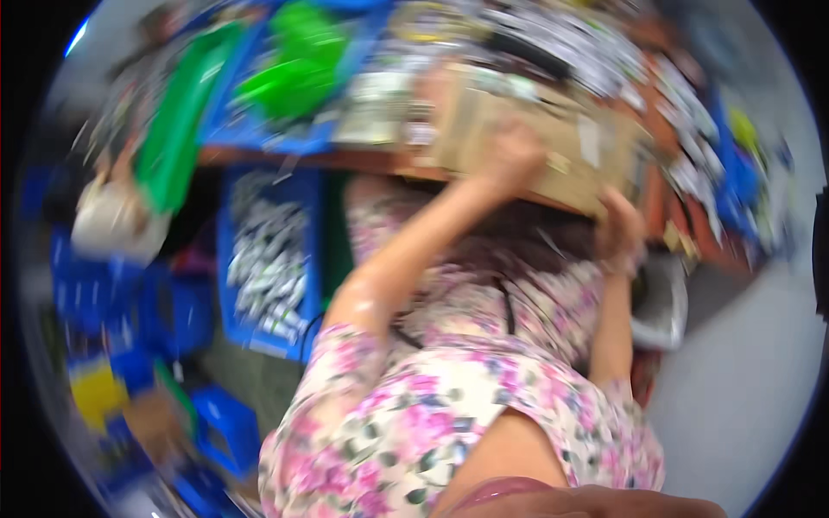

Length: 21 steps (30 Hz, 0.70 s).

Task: Soldering electronic components onto a circuit board using a soldering iron and tweezers.

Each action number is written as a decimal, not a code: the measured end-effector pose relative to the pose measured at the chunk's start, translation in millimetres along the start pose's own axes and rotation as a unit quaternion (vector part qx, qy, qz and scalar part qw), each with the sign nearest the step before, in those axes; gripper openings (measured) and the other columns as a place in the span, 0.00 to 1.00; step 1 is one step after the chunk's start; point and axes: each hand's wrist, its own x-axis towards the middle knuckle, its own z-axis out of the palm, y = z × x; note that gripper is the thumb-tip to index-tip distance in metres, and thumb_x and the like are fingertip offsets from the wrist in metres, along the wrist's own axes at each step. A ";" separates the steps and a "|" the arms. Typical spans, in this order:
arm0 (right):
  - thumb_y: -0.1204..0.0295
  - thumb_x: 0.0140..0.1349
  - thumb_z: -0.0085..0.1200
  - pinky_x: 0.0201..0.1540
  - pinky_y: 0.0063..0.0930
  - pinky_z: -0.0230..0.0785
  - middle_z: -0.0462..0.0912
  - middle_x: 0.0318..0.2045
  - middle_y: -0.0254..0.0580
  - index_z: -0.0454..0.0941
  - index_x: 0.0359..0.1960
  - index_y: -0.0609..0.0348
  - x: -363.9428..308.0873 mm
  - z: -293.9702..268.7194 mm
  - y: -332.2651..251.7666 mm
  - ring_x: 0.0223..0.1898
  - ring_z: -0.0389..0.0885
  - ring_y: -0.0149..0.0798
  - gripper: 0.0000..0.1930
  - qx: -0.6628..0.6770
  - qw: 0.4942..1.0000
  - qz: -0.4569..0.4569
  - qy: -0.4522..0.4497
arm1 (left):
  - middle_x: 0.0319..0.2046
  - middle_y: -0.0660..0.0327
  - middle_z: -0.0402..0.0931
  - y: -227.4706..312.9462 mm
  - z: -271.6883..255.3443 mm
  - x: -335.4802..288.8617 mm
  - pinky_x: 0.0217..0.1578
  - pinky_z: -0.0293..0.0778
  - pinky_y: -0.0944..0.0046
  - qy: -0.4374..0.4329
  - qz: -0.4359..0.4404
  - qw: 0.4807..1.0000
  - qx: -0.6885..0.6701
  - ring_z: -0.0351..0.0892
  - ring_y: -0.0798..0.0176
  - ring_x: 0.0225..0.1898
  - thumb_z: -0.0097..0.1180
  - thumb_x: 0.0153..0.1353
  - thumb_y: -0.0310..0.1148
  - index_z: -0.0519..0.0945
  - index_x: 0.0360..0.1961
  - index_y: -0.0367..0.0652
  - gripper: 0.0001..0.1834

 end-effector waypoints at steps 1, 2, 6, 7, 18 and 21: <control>0.78 0.64 0.53 0.48 0.31 0.73 0.84 0.46 0.45 0.77 0.54 0.56 28.9 -4.1 -28.4 0.46 0.83 0.46 0.16 -0.079 0.996 -0.041 -0.002 | 0.29 0.58 0.77 -4.5 -18.8 1.2 0.49 0.67 0.48 0.032 0.001 0.996 -0.082 0.77 0.53 0.37 0.60 0.46 0.29 0.79 0.21 0.45 0.02; 0.78 0.63 0.53 0.42 0.33 0.73 0.84 0.43 0.45 0.78 0.53 0.53 39.7 -3.5 -30.9 0.41 0.83 0.48 0.16 -0.002 0.999 -0.036 0.012 | 0.32 0.63 0.79 -11.2 -21.2 0.2 0.52 0.65 0.49 0.013 -0.021 0.992 -0.124 0.77 0.55 0.41 0.64 0.47 0.30 0.81 0.25 0.47 0.03; 0.81 0.58 0.60 0.43 0.37 0.75 0.86 0.42 0.44 0.76 0.43 0.54 65.2 -7.3 -48.0 0.42 0.83 0.51 0.13 0.035 0.998 -0.028 0.032 | 0.36 0.66 0.80 2.1 -30.8 16.0 0.56 0.61 0.52 -0.002 -0.004 0.992 -0.126 0.75 0.58 0.45 0.64 0.54 0.31 0.82 0.30 0.47 0.03; 0.81 0.58 0.60 0.45 0.38 0.74 0.86 0.44 0.43 0.76 0.43 0.54 65.9 -6.2 -50.7 0.44 0.83 0.51 0.13 0.018 0.999 -0.022 0.033 | 0.37 0.66 0.80 5.6 -29.0 16.8 0.57 0.61 0.52 -0.005 -0.002 0.992 -0.127 0.75 0.57 0.45 0.63 0.54 0.31 0.82 0.30 0.47 0.03; 0.81 0.53 0.62 0.51 0.41 0.70 0.85 0.48 0.37 0.75 0.41 0.50 58.5 18.5 -51.9 0.51 0.79 0.51 0.15 -0.022 0.999 -0.036 -0.015 | 0.37 0.66 0.79 11.5 -29.3 17.1 0.59 0.59 0.51 -0.015 -0.014 0.991 -0.129 0.75 0.57 0.47 0.62 0.56 0.30 0.82 0.31 0.47 0.02; 0.80 0.54 0.61 0.49 0.42 0.70 0.84 0.41 0.37 0.75 0.40 0.51 67.0 23.7 -49.0 0.50 0.78 0.50 0.13 -0.035 0.999 -0.022 -0.007 | 0.37 0.68 0.78 10.1 -29.2 16.8 0.61 0.59 0.50 -0.018 -0.015 0.991 -0.130 0.74 0.58 0.48 0.63 0.54 0.31 0.82 0.32 0.49 0.04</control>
